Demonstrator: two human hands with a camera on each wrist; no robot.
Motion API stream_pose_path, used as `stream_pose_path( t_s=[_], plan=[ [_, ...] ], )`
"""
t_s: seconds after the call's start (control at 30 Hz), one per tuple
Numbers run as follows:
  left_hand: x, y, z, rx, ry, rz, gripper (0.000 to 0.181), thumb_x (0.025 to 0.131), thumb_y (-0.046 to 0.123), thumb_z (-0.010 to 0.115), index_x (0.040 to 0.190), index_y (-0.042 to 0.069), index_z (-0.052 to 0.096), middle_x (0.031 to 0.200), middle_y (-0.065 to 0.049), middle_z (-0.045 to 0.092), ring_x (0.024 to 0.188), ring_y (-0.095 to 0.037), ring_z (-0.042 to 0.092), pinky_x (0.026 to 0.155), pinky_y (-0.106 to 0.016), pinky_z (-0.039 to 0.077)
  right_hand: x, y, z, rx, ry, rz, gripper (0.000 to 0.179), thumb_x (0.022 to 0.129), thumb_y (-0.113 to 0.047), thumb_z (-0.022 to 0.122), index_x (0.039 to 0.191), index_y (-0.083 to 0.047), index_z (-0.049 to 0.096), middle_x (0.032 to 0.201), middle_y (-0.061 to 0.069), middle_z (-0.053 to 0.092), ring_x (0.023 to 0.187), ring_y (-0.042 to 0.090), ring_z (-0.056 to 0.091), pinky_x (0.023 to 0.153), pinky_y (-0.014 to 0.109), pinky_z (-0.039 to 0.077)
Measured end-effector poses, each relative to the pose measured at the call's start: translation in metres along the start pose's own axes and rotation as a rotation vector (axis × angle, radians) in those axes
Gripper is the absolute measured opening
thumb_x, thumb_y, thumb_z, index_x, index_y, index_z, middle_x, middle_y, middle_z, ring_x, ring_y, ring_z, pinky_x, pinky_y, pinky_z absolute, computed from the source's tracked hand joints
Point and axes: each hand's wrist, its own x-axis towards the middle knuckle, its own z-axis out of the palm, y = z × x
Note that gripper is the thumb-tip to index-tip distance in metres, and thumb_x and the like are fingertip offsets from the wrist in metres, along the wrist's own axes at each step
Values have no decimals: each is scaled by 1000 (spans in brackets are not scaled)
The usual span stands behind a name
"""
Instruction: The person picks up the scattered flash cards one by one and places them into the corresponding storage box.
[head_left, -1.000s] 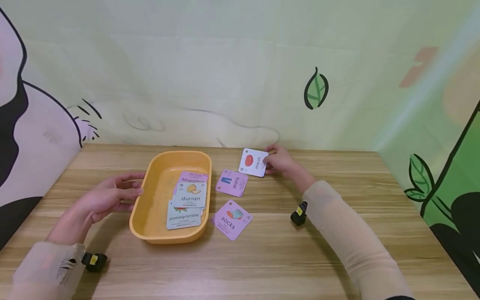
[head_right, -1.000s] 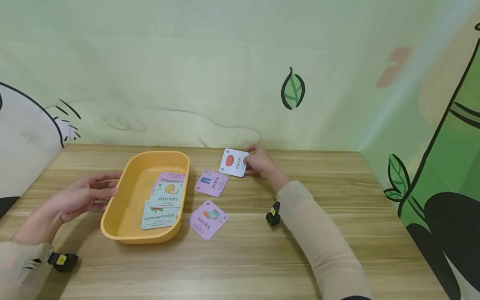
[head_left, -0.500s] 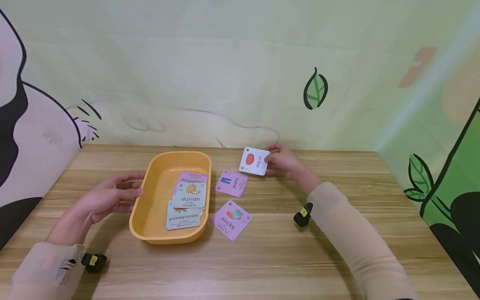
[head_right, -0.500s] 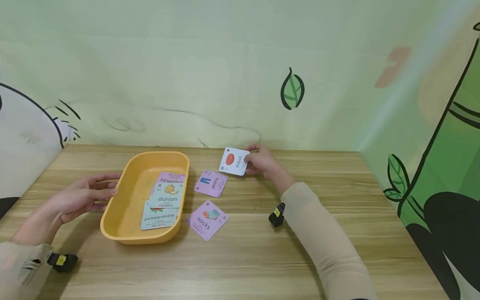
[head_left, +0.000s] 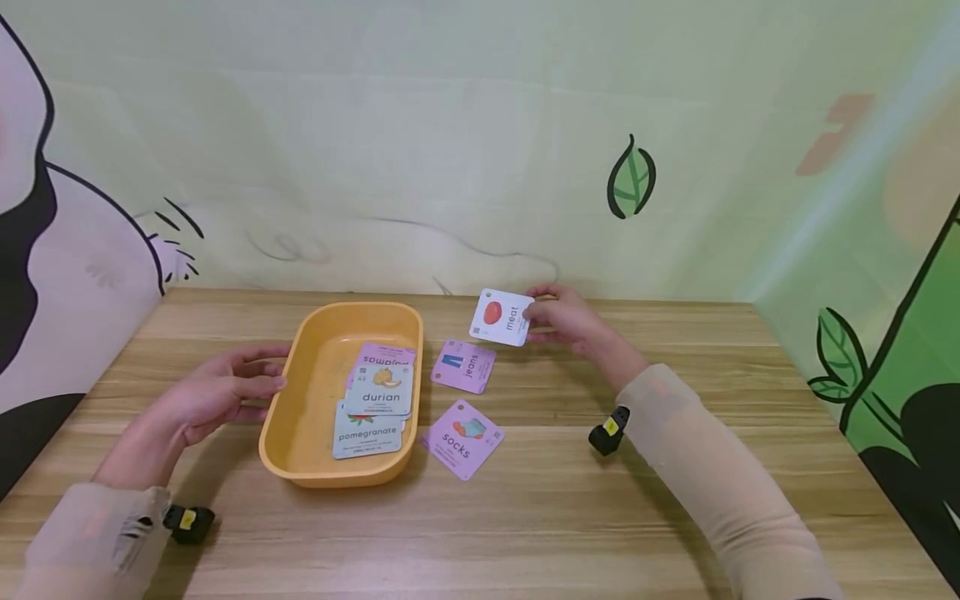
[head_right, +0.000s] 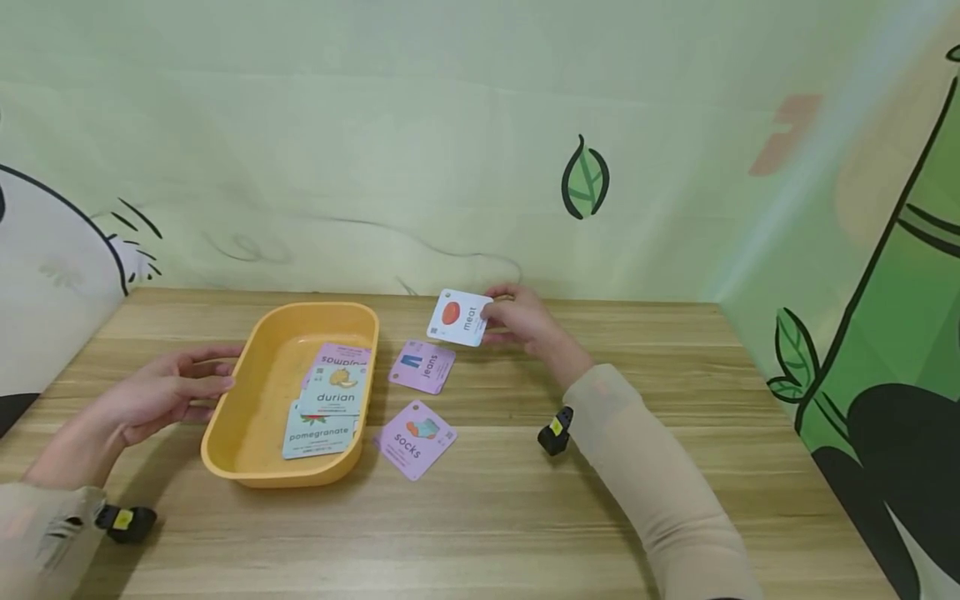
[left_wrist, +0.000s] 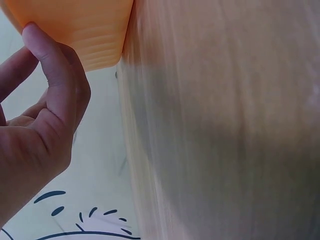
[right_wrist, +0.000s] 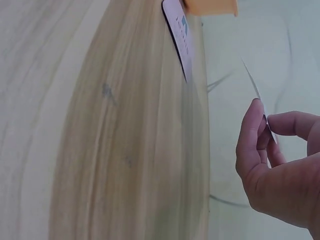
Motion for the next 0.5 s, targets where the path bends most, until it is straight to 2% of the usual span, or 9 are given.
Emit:
stream_pose_path(
  t_s=[0.2, 0.5],
  plan=[
    [0, 0, 0, -1, -2, 6, 69, 105, 10, 59, 160, -4, 19, 130, -19, 47, 100, -18, 66, 86, -39, 59, -6, -6, 6, 15, -27, -12, 43, 96, 5, 57, 138, 3, 47, 117, 20, 59, 93, 25, 63, 72, 31, 60],
    [0, -1, -1, -19, -10, 5, 69, 105, 10, 58, 160, -5, 18, 128, -16, 48, 100, -19, 67, 85, -39, 59, -10, -12, 18, 3, -66, -10, 44, 96, 3, 60, 139, 3, 49, 129, 25, 57, 107, 34, 61, 80, 37, 61]
  ],
)
